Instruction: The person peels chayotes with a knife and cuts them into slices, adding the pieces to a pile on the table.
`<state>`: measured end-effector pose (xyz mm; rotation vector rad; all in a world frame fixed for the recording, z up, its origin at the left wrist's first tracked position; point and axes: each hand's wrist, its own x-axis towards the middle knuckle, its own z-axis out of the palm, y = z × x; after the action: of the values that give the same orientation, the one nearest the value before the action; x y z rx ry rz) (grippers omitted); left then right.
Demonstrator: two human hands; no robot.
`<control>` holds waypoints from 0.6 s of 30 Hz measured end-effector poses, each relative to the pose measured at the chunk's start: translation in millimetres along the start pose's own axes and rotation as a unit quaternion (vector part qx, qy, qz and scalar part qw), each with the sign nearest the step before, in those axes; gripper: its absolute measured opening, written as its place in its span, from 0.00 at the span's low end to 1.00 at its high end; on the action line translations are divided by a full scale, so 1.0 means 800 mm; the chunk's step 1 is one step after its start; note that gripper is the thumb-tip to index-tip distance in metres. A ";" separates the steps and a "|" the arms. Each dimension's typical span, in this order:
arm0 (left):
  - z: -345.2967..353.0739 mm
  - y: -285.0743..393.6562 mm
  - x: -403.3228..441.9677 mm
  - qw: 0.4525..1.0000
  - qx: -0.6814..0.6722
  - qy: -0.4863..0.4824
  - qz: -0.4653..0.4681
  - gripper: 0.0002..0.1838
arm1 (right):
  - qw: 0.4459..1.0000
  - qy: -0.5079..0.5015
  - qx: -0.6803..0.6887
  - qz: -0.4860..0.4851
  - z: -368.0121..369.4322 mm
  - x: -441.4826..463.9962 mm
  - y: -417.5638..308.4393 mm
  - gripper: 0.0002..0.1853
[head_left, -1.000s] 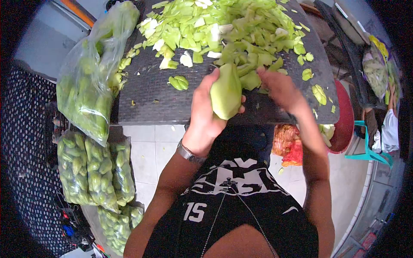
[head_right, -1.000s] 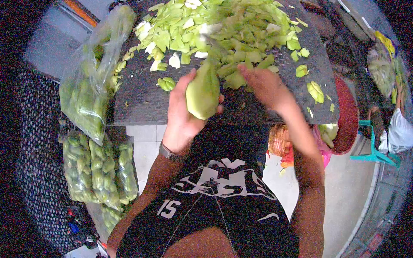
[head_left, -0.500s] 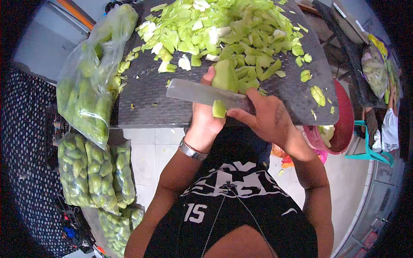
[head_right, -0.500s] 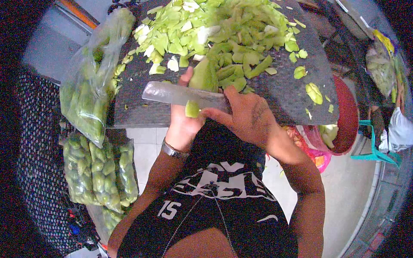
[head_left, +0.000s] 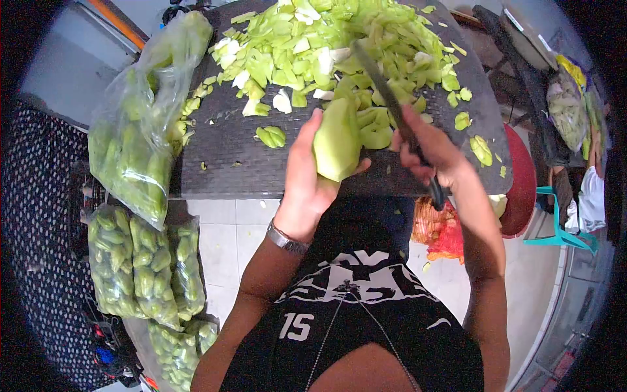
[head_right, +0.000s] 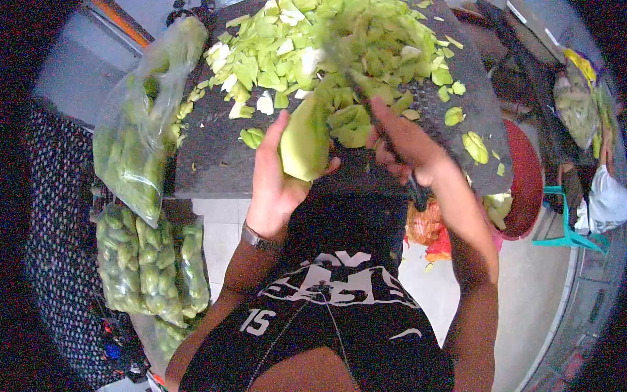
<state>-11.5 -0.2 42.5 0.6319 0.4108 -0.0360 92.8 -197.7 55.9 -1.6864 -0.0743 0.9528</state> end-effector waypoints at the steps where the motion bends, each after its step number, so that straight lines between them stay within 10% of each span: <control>1: 0.000 0.000 0.003 1.000 -0.016 0.007 -0.006 0.28 | 0.996 -0.015 -0.059 -0.072 0.004 0.006 0.017 0.34; 4: 0.011 -0.011 0.006 0.996 -0.048 0.055 0.049 0.26 | 0.848 0.124 -0.345 -0.382 0.050 -0.014 0.039 0.30; 7: -0.015 -0.012 0.016 0.996 -0.059 -0.060 -0.022 0.25 | 0.854 0.088 -0.423 -0.288 0.079 -0.052 0.026 0.34; 18: -0.005 -0.016 0.002 1.000 -0.008 -0.003 0.002 0.25 | 0.822 0.155 -0.418 -0.354 0.053 -0.018 0.037 0.33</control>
<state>-13.6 -8.1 32.3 0.6159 0.4032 -0.0298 44.9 -182.2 37.3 -2.3150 -0.9521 0.0226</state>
